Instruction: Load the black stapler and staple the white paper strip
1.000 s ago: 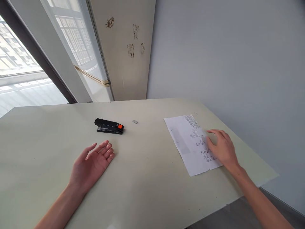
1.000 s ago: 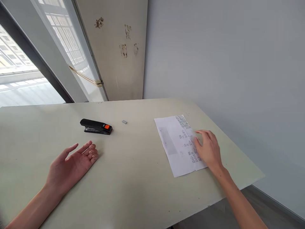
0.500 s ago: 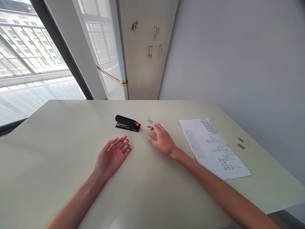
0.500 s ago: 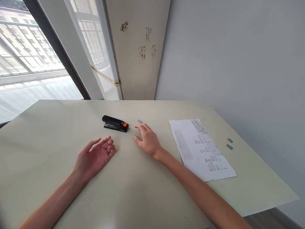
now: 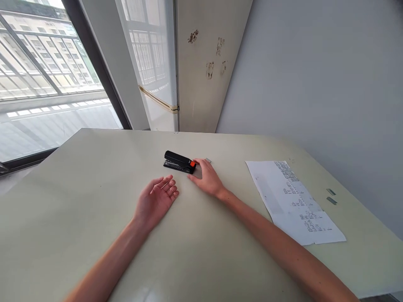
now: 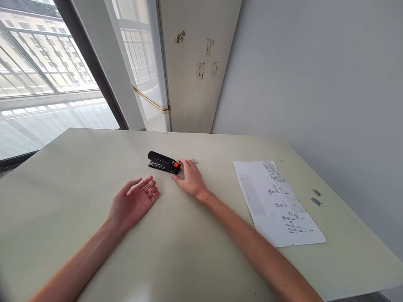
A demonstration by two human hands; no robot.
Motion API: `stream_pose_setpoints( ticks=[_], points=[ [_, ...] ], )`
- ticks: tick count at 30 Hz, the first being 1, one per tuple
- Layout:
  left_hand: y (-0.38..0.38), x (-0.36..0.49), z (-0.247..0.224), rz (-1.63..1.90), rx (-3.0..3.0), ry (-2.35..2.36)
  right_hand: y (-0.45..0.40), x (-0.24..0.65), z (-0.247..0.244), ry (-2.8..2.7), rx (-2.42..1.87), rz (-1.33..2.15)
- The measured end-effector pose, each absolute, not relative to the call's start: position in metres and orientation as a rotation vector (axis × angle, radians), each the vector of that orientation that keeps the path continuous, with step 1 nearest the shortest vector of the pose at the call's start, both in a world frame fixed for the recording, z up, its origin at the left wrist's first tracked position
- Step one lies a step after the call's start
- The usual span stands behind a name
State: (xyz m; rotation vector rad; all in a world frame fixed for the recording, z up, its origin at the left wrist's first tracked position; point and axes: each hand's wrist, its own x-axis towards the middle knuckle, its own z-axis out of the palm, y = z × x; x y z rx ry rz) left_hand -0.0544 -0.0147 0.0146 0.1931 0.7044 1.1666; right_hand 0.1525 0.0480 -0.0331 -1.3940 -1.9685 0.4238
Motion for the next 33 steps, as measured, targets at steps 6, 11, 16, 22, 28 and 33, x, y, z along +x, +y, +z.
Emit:
stream_pose_setpoints(
  ticks=[6, 11, 16, 22, 28, 33],
  points=[
    [-0.015, -0.054, 0.017, 1.183, 0.177, 0.708, -0.012, 0.247, -0.017, -1.987, -1.473, 0.413],
    [-0.016, -0.049, 0.019, 1.190, 0.179, 0.730, -0.074, 0.362, -0.019, -1.842, -1.882, 0.171],
    [-0.016, -0.046, 0.020, 1.197, 0.214, 0.753, -0.117, 0.439, -0.053, -1.812, -2.084, 0.156],
    [-0.014, -0.046, 0.013, 1.194, 0.365, 0.791, -0.154, 0.400, -0.071, -1.957, -1.956, 0.177],
    [-0.022, -0.045, 0.004, 1.108, 1.287, 1.120, -0.188, 0.278, -0.032, -1.741, -1.775, 0.830],
    [-0.028, -0.050, 0.001, 0.839, 2.288, 1.079, -0.188, 0.240, -0.002, -1.547, -1.658, 0.972]
  ],
)
